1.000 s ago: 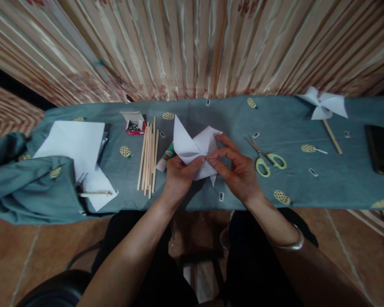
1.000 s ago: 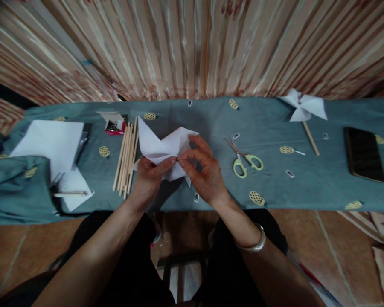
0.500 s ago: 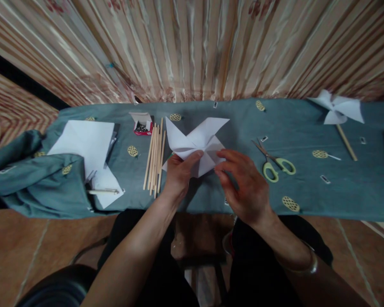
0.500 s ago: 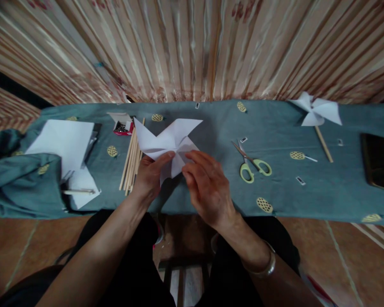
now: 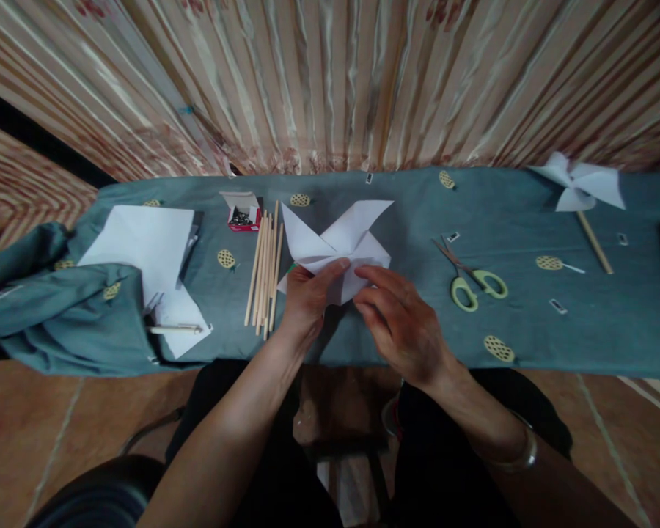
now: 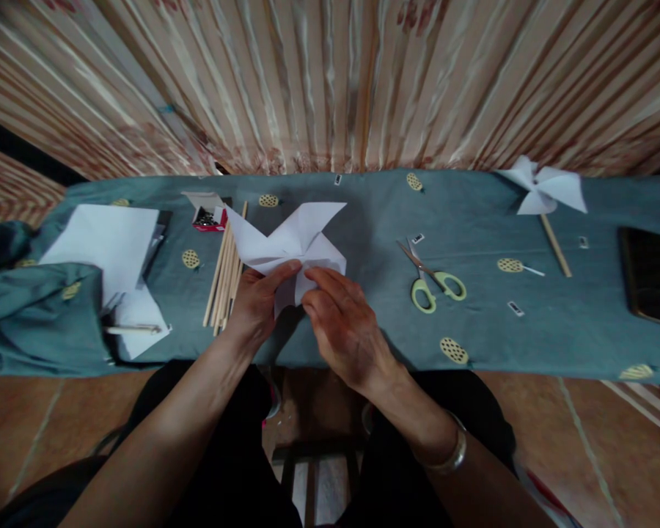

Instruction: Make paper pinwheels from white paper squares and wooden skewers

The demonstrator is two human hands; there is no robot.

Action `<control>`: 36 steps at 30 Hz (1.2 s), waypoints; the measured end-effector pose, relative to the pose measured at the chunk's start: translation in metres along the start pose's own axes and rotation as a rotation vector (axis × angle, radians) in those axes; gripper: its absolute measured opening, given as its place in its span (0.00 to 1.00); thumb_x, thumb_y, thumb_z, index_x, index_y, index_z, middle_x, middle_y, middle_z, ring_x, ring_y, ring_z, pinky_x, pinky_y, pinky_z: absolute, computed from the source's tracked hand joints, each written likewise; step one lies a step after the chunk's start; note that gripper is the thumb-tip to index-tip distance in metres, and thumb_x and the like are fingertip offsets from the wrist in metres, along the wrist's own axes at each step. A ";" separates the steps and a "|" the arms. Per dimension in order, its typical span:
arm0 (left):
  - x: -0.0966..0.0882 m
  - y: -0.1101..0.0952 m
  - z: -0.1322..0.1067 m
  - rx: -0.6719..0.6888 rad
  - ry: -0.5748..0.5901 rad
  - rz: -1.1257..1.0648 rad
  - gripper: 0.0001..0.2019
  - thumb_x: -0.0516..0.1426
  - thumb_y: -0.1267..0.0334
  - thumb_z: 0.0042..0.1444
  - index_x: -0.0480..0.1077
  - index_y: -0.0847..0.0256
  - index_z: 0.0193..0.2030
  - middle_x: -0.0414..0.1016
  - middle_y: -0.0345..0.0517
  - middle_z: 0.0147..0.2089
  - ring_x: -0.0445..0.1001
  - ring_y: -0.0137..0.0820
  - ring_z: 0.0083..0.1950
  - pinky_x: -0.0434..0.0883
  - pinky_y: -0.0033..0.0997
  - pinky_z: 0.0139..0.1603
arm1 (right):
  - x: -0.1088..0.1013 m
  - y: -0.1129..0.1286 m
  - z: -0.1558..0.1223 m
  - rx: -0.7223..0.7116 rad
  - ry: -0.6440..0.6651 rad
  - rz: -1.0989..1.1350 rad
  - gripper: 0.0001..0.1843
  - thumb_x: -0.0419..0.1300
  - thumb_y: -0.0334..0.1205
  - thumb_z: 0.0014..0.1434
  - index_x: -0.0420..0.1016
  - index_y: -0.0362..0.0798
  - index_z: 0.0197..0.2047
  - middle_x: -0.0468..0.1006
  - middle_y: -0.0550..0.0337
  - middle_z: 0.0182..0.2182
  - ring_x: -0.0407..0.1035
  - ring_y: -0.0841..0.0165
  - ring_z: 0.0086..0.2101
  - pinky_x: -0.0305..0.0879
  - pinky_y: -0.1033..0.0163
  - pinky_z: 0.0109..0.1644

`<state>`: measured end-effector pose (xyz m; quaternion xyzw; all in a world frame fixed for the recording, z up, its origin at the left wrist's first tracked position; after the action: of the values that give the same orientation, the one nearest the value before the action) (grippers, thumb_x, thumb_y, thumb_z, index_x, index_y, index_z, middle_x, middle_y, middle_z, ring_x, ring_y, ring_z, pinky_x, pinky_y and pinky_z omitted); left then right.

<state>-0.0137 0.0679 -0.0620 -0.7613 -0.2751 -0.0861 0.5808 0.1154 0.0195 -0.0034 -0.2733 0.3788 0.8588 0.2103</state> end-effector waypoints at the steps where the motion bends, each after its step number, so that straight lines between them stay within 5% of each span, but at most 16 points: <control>1: 0.000 0.000 0.000 0.001 -0.002 0.001 0.11 0.70 0.67 0.35 0.77 0.64 0.28 0.80 0.40 0.28 0.75 0.27 0.28 0.71 0.27 0.34 | 0.000 0.000 0.000 -0.007 -0.003 -0.006 0.09 0.54 0.33 0.65 0.74 0.53 0.43 0.78 0.52 0.52 0.70 0.60 0.56 0.68 0.48 0.60; 22: 0.004 -0.001 -0.003 0.028 0.037 0.019 0.11 0.70 0.66 0.39 0.78 0.63 0.31 0.82 0.43 0.33 0.78 0.29 0.33 0.74 0.28 0.40 | -0.002 -0.003 0.001 0.014 -0.043 0.060 0.09 0.54 0.33 0.65 0.74 0.53 0.44 0.75 0.54 0.55 0.67 0.59 0.58 0.67 0.47 0.62; 28: 0.007 -0.002 -0.009 0.052 0.095 0.081 0.10 0.69 0.64 0.42 0.80 0.62 0.34 0.83 0.46 0.36 0.79 0.31 0.36 0.75 0.30 0.40 | -0.016 -0.018 0.007 0.167 -0.109 0.070 0.06 0.58 0.38 0.63 0.75 0.58 0.40 0.66 0.65 0.63 0.56 0.55 0.65 0.57 0.42 0.68; 36: 0.010 -0.003 -0.017 0.103 0.129 0.162 0.08 0.69 0.65 0.42 0.80 0.62 0.32 0.83 0.46 0.38 0.79 0.33 0.37 0.75 0.34 0.44 | -0.018 -0.026 0.010 0.211 -0.102 0.113 0.03 0.60 0.39 0.62 0.76 0.55 0.38 0.66 0.63 0.64 0.50 0.52 0.68 0.52 0.36 0.68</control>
<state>-0.0040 0.0553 -0.0498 -0.7432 -0.1787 -0.0736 0.6406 0.1409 0.0402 -0.0002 -0.1839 0.4707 0.8375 0.2080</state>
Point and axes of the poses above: each hand's wrist, its own z-axis towards the middle knuckle, its own x-axis out of the palm, y = z × x, the point moved 7 cm from there along z, towards the middle knuckle
